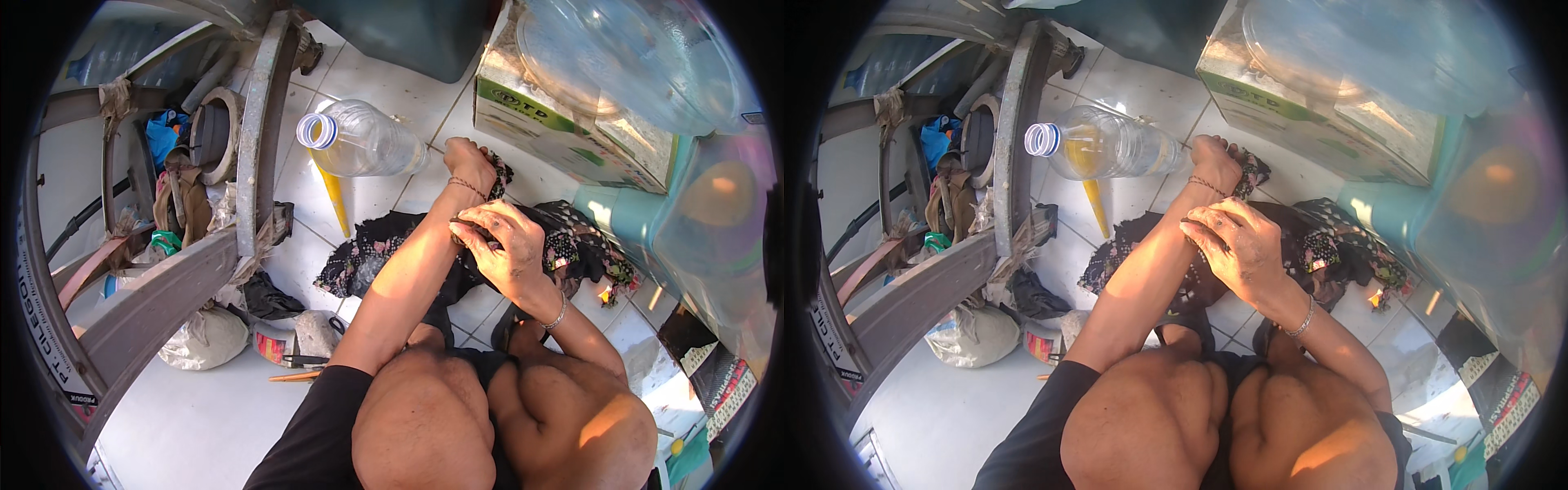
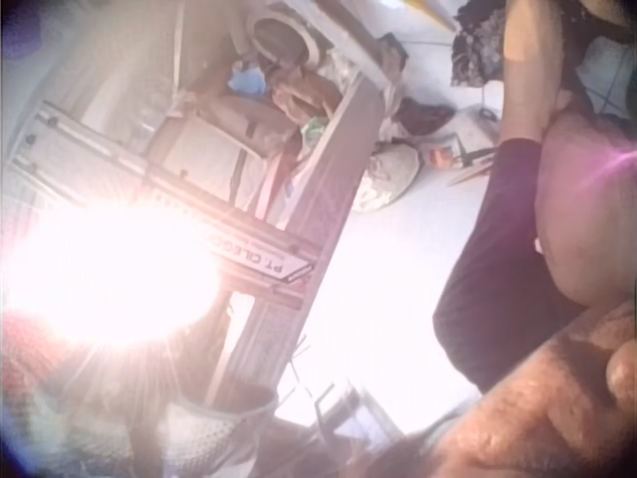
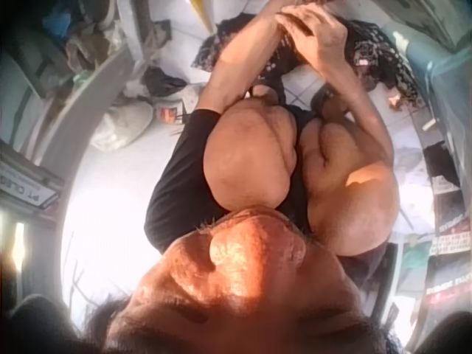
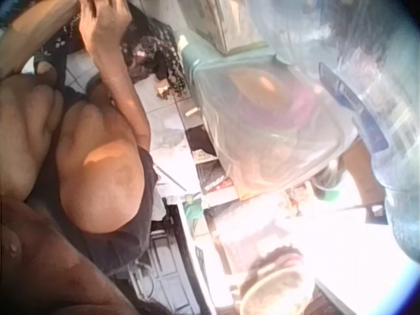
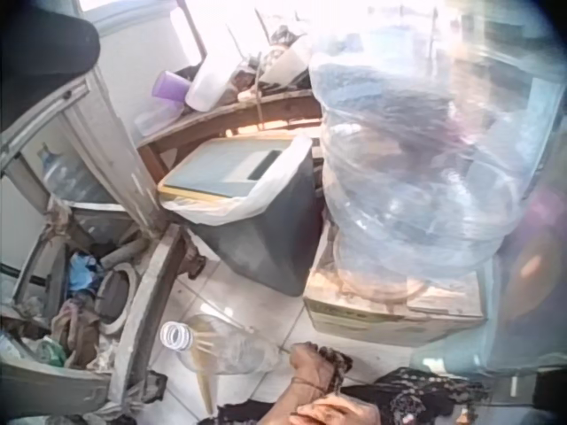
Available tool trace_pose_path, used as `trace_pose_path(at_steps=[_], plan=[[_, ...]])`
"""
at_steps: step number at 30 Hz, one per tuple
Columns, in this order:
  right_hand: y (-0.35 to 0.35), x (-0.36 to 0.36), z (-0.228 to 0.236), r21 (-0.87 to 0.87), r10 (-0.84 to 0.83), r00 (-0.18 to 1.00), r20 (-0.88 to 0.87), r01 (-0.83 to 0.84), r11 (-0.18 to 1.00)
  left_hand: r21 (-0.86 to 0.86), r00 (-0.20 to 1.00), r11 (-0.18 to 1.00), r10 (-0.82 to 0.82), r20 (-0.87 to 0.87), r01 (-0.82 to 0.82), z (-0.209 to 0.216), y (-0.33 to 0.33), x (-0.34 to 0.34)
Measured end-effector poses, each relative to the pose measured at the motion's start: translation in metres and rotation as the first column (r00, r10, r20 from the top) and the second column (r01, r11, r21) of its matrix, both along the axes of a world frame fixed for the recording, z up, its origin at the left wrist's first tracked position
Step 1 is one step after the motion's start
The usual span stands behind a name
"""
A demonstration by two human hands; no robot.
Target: The person sits on the floor and uses a dark floral-patterned cloth to wipe their hands and fingers. They pick up a plastic water bottle, pour water onto the cloth, and continue wiping their hands and arms. The person repeatedly rubs the cloth over their skin to remove dark residue.
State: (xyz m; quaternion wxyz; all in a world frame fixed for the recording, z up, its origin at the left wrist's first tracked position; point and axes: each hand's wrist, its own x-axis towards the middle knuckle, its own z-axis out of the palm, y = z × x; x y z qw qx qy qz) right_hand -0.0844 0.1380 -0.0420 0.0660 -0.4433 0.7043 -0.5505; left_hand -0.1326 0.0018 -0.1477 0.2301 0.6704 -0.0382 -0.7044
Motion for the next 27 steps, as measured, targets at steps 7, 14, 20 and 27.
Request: trace_pose_path(at_steps=[7, 14, 20, 27], plan=[[0.011, -0.009, 0.011, 0.136, -0.134, 0.964, -0.230, 0.168, 0.976, -0.022, 1.000, 1.000, -0.001, 0.021, 0.002, -0.003, -0.009, 0.005], [0.006, 0.017, 0.006, 0.120, 0.016, 0.993, 0.118, -0.030, 0.992, 0.021, 0.999, 0.999, 0.046, 0.007, -0.046, -0.011, -0.007, 0.002], [0.012, 0.028, 0.001, 0.056, 0.188, 0.980, 0.065, -0.192, 0.980, 0.024, 0.996, 0.997, 0.079, 0.034, -0.080, -0.019, -0.007, 0.008], [-0.001, 0.015, -0.003, 0.064, -0.005, 0.998, 0.067, 0.001, 0.998, 0.075, 0.992, 0.991, 0.110, 0.061, -0.114, -0.023, -0.010, 0.008]])
